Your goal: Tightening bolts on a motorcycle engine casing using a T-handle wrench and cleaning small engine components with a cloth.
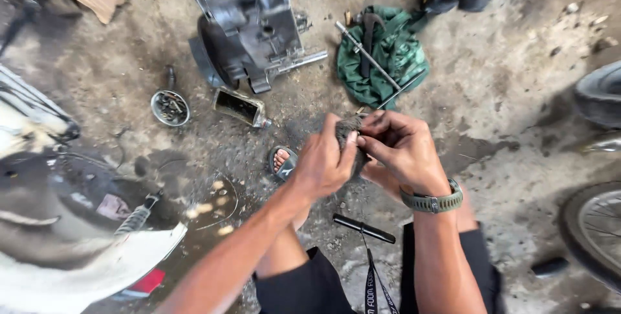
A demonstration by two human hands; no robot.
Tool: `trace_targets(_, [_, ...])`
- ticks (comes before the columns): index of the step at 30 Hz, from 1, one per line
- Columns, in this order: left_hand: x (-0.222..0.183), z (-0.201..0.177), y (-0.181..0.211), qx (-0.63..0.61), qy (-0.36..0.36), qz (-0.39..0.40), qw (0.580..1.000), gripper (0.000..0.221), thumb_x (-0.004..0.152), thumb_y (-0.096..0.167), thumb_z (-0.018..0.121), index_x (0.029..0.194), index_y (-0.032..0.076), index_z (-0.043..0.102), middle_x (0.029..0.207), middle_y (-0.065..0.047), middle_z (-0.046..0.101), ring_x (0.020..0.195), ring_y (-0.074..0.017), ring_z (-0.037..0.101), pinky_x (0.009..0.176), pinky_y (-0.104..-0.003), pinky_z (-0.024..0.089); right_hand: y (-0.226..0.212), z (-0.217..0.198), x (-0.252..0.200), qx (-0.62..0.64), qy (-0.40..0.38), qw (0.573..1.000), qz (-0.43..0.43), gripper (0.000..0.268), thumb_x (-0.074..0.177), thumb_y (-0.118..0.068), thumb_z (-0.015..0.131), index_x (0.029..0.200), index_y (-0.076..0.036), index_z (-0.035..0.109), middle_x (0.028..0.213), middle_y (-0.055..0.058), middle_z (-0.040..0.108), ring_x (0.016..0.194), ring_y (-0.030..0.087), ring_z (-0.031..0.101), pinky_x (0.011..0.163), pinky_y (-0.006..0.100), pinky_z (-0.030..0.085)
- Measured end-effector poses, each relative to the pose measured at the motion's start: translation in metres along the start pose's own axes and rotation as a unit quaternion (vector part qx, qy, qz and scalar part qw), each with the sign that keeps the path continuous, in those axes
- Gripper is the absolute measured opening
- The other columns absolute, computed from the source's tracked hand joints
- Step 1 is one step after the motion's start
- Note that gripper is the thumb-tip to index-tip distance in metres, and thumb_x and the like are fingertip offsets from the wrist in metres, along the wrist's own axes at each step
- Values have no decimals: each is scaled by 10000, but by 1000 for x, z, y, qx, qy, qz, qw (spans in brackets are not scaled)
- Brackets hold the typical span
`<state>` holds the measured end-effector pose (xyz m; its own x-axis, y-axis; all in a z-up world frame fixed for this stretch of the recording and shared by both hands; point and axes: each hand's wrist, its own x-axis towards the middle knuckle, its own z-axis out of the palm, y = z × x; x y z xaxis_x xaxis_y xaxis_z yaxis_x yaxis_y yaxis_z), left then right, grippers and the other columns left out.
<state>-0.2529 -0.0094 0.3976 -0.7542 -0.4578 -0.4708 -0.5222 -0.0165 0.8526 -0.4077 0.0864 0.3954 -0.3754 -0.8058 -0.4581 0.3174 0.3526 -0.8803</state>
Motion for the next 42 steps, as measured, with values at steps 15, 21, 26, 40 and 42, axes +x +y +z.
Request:
trace_targets(15, [33,-44,305,-149,182,26,972,356,1002,287,510,1141,-41,503,734,-380,609,810,-600,655,648,-629,526,-339,-63,10,-212,-50,972,-85,113,826,62,775,827,23,669,878,147,719,852,157,654,732,267,516])
trace_targets(21, [98,-125,358,-205,255,16,945,323,1047,295,469,1113,-13,537,715,-333,633,739,-517,695,558,-524,545,-425,-49,121,-258,-111,957,-68,85,815,98,758,850,39,709,898,168,738,826,155,666,769,331,582])
trace_targets(26, [238,-217,359,-218,304,-25,927,389,1040,366,463,1163,0,516,772,-330,662,809,-505,702,632,-576,543,-489,-27,298,-293,-187,936,-53,114,802,85,781,839,48,680,886,164,722,837,157,647,776,319,565])
trace_targets(40, [287,-399,373,-374,421,-212,799,696,1027,485,440,1494,-29,396,1285,-357,628,1326,-503,513,1168,-615,263,-557,140,520,-423,-492,734,-201,187,761,-57,816,878,-105,678,830,81,717,771,310,719,701,384,574])
trace_targets(42, [299,-410,367,-387,414,-262,782,863,1013,641,325,1577,-11,281,1431,-331,550,1404,-485,454,1199,-663,106,-563,160,541,-412,-550,704,-179,178,789,-60,780,899,-87,643,810,112,687,760,338,694,699,425,554])
